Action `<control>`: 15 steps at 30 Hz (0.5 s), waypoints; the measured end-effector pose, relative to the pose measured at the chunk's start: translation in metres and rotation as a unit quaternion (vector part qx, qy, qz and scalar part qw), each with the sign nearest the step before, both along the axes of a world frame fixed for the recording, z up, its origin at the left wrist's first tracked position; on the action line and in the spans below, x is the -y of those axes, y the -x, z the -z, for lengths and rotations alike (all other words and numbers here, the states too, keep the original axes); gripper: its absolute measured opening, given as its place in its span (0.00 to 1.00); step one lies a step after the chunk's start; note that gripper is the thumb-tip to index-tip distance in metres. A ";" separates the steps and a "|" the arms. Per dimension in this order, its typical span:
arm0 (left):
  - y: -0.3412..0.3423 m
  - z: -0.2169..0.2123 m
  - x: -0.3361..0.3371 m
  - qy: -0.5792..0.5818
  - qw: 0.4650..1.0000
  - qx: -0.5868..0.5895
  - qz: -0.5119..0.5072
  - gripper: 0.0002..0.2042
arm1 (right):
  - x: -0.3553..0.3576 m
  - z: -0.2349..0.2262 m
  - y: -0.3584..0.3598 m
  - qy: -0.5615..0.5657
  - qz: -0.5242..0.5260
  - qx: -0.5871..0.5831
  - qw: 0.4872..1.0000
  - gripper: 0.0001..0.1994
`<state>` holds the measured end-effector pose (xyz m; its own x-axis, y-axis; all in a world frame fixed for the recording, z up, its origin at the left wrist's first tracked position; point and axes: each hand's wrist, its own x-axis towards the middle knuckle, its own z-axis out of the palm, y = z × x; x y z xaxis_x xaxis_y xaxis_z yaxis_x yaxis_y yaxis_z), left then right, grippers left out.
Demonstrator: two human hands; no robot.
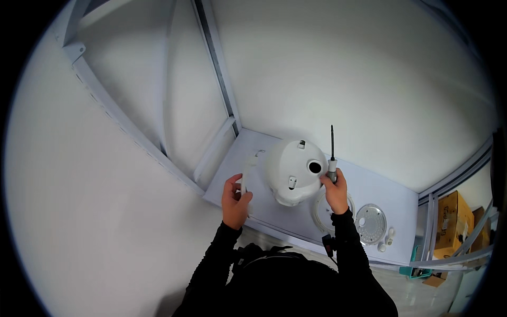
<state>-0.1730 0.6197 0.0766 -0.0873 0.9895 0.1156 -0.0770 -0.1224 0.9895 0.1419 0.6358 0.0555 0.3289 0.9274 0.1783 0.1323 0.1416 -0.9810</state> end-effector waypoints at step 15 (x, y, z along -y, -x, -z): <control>-0.051 -0.011 -0.021 -0.188 0.963 -0.193 0.006 0.29 | -0.019 -0.013 -0.006 0.063 -0.011 -0.059 0.996 0.09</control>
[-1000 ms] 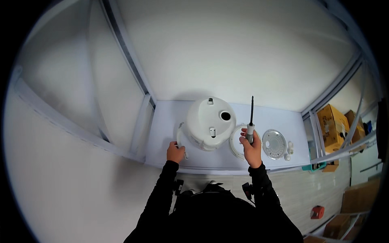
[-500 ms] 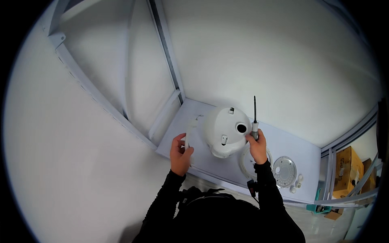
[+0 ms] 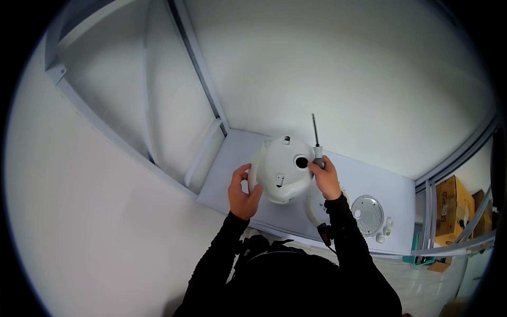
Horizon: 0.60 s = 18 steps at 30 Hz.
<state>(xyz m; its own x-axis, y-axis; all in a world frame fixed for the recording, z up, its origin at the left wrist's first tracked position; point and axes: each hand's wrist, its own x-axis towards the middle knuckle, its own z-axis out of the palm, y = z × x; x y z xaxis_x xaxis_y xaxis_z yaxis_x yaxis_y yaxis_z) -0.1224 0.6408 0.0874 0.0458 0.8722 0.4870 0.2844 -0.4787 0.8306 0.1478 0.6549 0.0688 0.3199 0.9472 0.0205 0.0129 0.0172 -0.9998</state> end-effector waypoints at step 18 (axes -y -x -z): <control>-0.027 -0.017 -0.011 -0.138 0.987 -0.083 -0.022 0.28 | 0.017 -0.030 0.003 -0.102 0.009 -0.177 0.979 0.08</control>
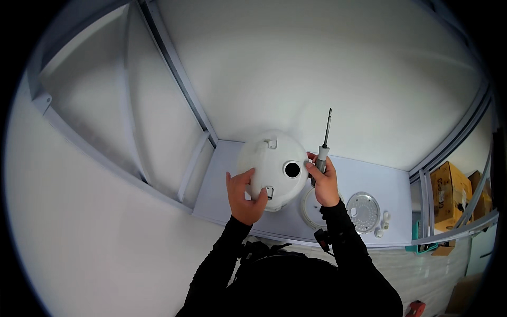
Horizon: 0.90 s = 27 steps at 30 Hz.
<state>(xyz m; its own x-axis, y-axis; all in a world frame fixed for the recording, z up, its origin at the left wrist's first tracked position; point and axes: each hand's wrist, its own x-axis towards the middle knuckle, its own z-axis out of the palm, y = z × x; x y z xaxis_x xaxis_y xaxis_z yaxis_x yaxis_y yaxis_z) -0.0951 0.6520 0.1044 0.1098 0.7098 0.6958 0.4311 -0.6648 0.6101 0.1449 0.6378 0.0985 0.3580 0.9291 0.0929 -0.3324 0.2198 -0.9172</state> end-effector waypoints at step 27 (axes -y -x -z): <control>0.000 -0.040 0.035 -0.036 0.999 0.008 0.006 0.28 | 0.030 -0.018 0.017 -0.127 -0.011 0.103 0.987 0.12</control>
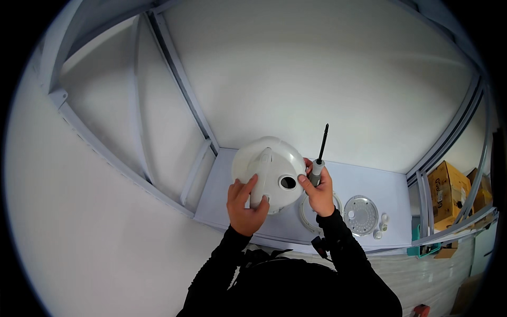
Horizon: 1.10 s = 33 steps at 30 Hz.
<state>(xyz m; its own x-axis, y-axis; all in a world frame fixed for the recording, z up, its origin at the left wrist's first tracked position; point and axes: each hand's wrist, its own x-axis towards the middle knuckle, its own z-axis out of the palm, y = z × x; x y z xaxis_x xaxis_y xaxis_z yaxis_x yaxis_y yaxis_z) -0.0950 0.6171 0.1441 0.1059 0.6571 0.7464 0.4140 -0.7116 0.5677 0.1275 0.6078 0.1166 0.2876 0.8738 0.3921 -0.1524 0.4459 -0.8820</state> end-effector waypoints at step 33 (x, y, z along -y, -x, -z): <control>-0.017 0.031 0.014 -0.025 0.995 0.078 -0.054 0.21 | 0.017 0.009 0.004 0.009 -0.016 0.039 0.999 0.26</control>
<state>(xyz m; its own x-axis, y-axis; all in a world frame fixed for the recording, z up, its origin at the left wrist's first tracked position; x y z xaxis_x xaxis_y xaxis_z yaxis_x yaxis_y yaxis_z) -0.0781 0.6028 0.1131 -0.0820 0.6200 0.7803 0.3991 -0.6971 0.5957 0.1233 0.5906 0.1080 0.2292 0.8889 0.3966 -0.0963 0.4262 -0.8995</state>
